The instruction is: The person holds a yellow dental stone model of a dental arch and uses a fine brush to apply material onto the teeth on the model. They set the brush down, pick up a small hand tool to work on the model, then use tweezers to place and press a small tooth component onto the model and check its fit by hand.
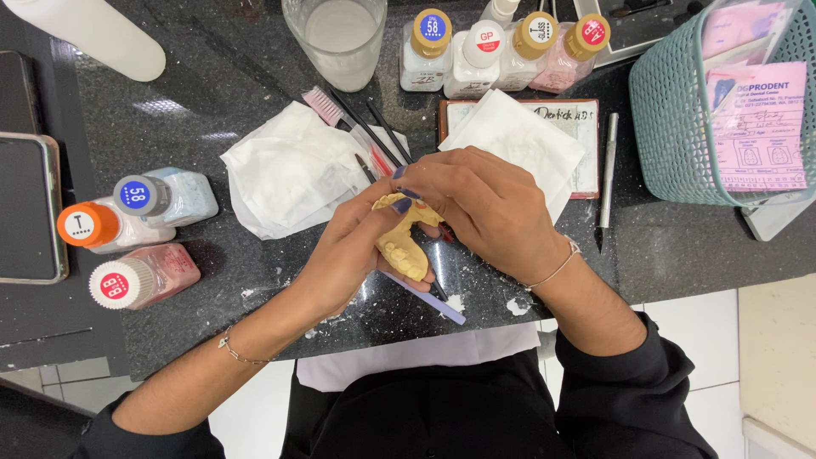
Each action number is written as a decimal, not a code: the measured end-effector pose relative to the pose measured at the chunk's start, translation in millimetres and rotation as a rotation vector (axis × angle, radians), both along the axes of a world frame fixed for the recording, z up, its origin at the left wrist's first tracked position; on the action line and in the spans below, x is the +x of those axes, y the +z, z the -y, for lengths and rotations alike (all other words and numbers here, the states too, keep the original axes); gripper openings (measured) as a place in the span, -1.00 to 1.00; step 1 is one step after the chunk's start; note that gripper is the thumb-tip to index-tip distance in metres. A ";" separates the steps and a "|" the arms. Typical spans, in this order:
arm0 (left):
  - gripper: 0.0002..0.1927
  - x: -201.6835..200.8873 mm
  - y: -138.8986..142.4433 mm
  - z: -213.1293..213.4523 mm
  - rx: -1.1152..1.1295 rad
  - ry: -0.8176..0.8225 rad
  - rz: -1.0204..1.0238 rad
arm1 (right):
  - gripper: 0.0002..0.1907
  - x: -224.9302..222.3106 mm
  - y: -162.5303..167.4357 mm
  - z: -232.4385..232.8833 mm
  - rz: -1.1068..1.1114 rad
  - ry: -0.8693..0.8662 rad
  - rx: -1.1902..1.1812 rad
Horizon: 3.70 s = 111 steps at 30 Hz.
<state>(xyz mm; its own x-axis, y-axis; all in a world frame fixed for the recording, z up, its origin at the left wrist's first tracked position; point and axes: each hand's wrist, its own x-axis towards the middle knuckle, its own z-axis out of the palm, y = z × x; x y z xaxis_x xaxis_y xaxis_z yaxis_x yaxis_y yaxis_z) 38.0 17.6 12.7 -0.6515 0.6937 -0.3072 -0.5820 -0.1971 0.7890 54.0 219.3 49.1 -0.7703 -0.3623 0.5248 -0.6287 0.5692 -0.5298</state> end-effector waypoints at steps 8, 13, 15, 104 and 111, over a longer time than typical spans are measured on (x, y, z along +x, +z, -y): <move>-0.50 1.6 3.7 0.4 0.070 0.001 0.049 | -0.81 3.3 -1.6 3.4 -0.001 -0.121 -0.033; -0.46 3.3 6.7 -1.1 0.048 0.004 -0.016 | -0.78 3.1 -2.5 2.6 -0.011 -0.122 -0.029; -0.47 3.6 6.4 -2.0 0.067 0.004 -0.020 | -0.76 2.5 -2.8 1.9 -0.038 -0.096 -0.023; -0.50 3.0 8.4 0.9 -0.237 0.236 -0.668 | -0.64 -0.4 0.5 -5.1 -0.091 -0.062 0.176; -0.52 4.0 6.8 0.1 -0.221 0.240 -0.633 | -0.67 1.5 -2.4 -1.5 -0.041 -0.098 0.129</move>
